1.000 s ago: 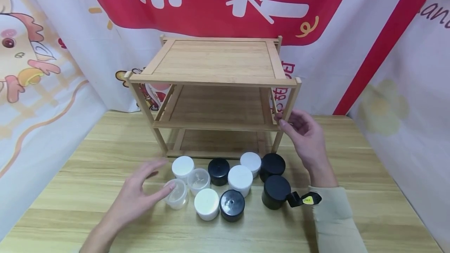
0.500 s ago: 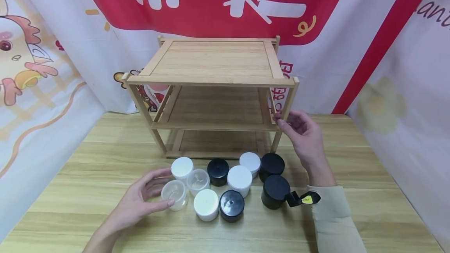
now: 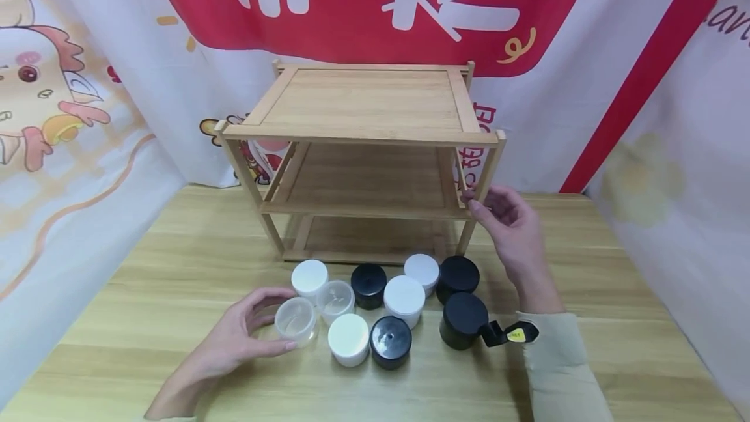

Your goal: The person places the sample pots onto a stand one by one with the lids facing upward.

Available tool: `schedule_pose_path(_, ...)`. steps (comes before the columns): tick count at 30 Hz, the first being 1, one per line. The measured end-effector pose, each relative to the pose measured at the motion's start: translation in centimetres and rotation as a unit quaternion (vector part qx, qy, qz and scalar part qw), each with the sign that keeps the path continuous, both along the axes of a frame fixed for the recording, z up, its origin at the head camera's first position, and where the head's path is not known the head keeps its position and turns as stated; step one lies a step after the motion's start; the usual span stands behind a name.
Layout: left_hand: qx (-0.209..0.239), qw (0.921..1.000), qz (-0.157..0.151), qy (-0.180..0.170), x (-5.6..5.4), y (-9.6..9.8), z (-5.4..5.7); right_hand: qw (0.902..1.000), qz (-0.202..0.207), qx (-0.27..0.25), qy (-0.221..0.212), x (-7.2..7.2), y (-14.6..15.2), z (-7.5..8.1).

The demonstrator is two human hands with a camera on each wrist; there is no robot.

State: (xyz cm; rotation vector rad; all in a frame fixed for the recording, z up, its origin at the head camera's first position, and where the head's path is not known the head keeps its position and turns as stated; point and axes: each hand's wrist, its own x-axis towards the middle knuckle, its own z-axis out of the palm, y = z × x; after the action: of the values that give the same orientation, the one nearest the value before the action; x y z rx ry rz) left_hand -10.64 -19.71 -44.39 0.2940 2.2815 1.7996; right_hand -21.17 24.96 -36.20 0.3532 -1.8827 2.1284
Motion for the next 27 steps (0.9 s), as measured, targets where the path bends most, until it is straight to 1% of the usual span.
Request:
schedule_pose_path(3,-0.015,0.9998,-0.008,0.004,-0.07,0.35,-0.06,0.9999,-0.012,0.008,-0.006,0.39,0.31,0.18)
schedule_pose_path(6,-0.035,0.9993,-0.002,0.010,-0.07,0.54,-0.03,0.9994,-0.022,0.021,-0.017,0.49,0.38,0.44)
schedule_pose_path(9,-0.048,0.9988,0.002,0.012,0.03,0.48,0.04,0.9993,-0.022,0.022,-0.021,0.36,0.19,0.50)
schedule_pose_path(12,-0.053,0.9985,0.002,0.011,0.30,0.29,0.06,0.9996,-0.012,0.013,-0.020,0.28,-0.12,0.33)
schedule_pose_path(16,-0.041,0.9991,-0.005,0.008,0.12,0.10,0.09,0.9998,0.002,0.001,-0.018,-0.02,-0.30,0.29)
schedule_pose_path(19,-0.029,0.9996,-0.008,0.002,0.09,0.04,0.03,0.9997,0.005,-0.004,-0.025,-0.04,-0.31,0.33)
schedule_pose_path(23,-0.024,0.9997,-0.011,0.002,0.27,0.10,-0.04,0.9991,-0.004,0.010,-0.042,0.13,-0.23,0.46)
schedule_pose_path(27,-0.022,0.9997,-0.011,0.007,0.44,0.27,0.03,0.9991,-0.005,0.014,-0.040,0.33,-0.06,0.60)
